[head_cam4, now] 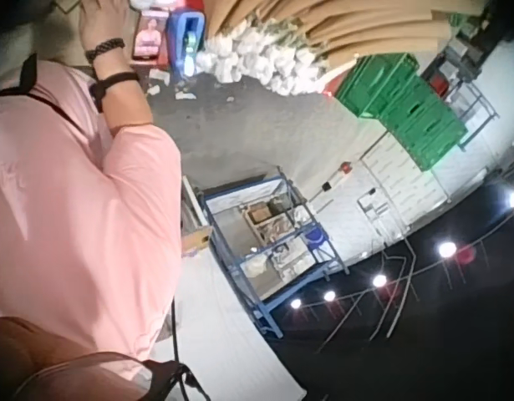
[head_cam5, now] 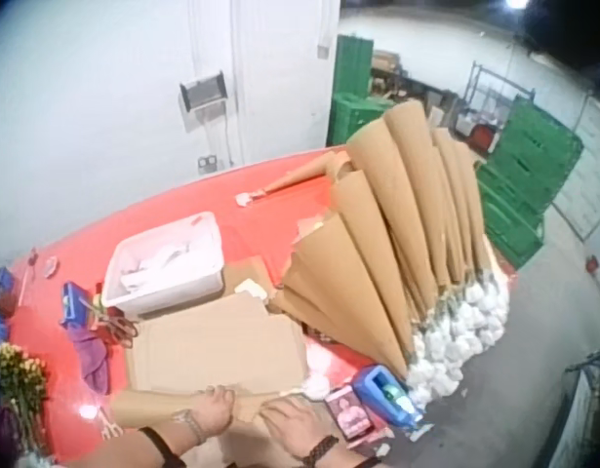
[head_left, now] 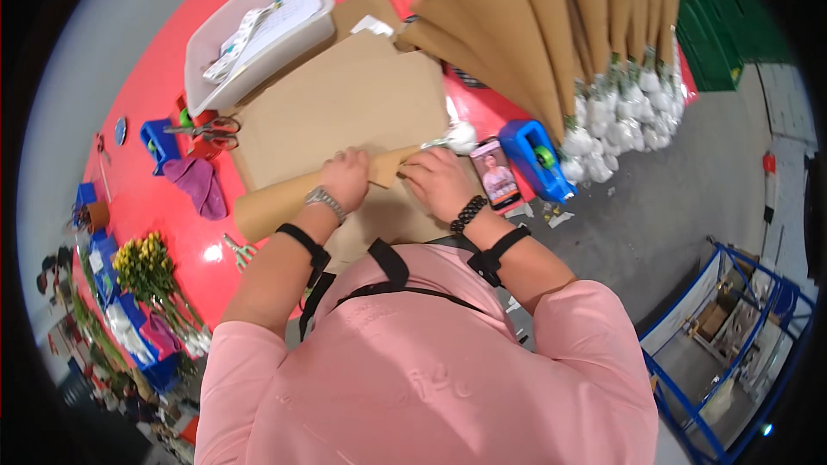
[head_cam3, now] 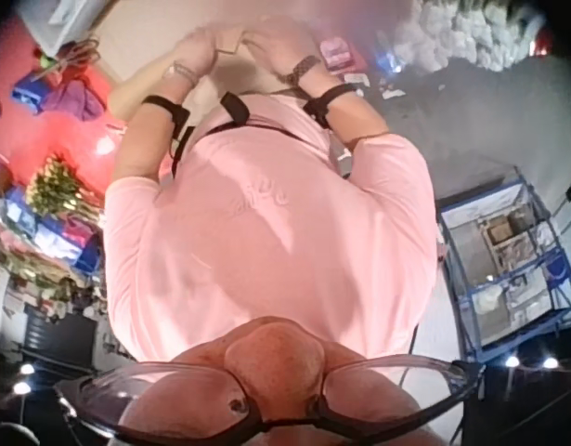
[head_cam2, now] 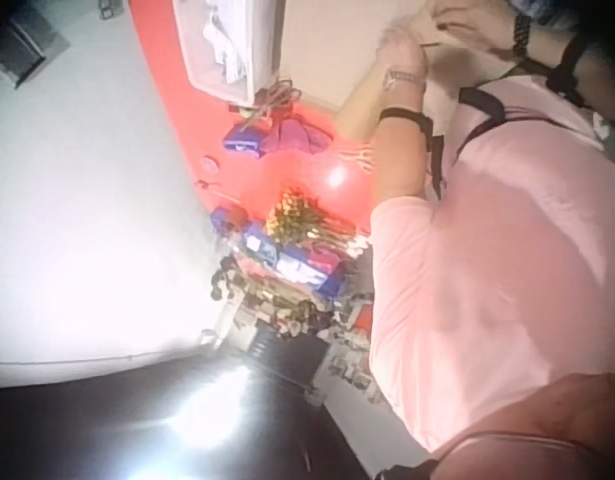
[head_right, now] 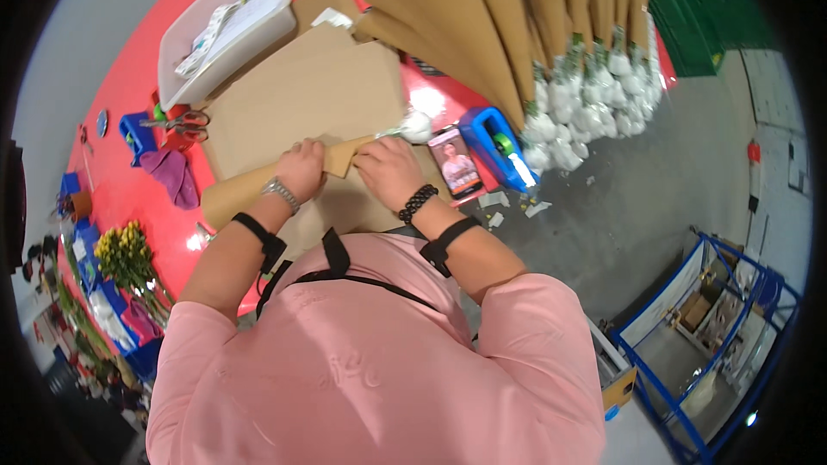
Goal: The person arranges yellow roses into a bouquet, trims the stems with shears, and wraps the stems in brown paper. They then use a wooden mallet to compact the wrapped base before placing the finished bouquet aside.
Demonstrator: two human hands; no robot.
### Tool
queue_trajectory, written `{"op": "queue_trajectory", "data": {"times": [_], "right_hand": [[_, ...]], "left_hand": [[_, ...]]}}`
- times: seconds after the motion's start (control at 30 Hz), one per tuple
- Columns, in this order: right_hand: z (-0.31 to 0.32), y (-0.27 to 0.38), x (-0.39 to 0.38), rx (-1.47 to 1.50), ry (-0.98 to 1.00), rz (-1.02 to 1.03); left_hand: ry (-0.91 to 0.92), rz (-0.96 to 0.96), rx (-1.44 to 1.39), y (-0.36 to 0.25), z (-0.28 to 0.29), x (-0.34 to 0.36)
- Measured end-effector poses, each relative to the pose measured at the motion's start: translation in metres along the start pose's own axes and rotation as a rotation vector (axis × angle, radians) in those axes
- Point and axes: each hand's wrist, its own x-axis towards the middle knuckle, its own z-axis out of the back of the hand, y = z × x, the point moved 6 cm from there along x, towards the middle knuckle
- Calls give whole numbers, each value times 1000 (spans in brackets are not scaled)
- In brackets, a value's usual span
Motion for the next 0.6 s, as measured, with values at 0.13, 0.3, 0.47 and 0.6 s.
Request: {"op": "queue_trajectory", "data": {"times": [0.13, 0.3, 0.47, 0.6], "right_hand": [[76, -53, -73, -191, -134, -370], [92, -67, -164, -388, 132, -331], [49, -92, -150, -430, 234, -334], [66, -95, -85, -232, 113, -224]], "left_hand": [[51, 52, -68, -10, 16, -42], [64, 140, -216, -18, 20, -109], [57, 252, -319, -31, 22, -166], [33, 346, -372, -46, 21, -199]]}}
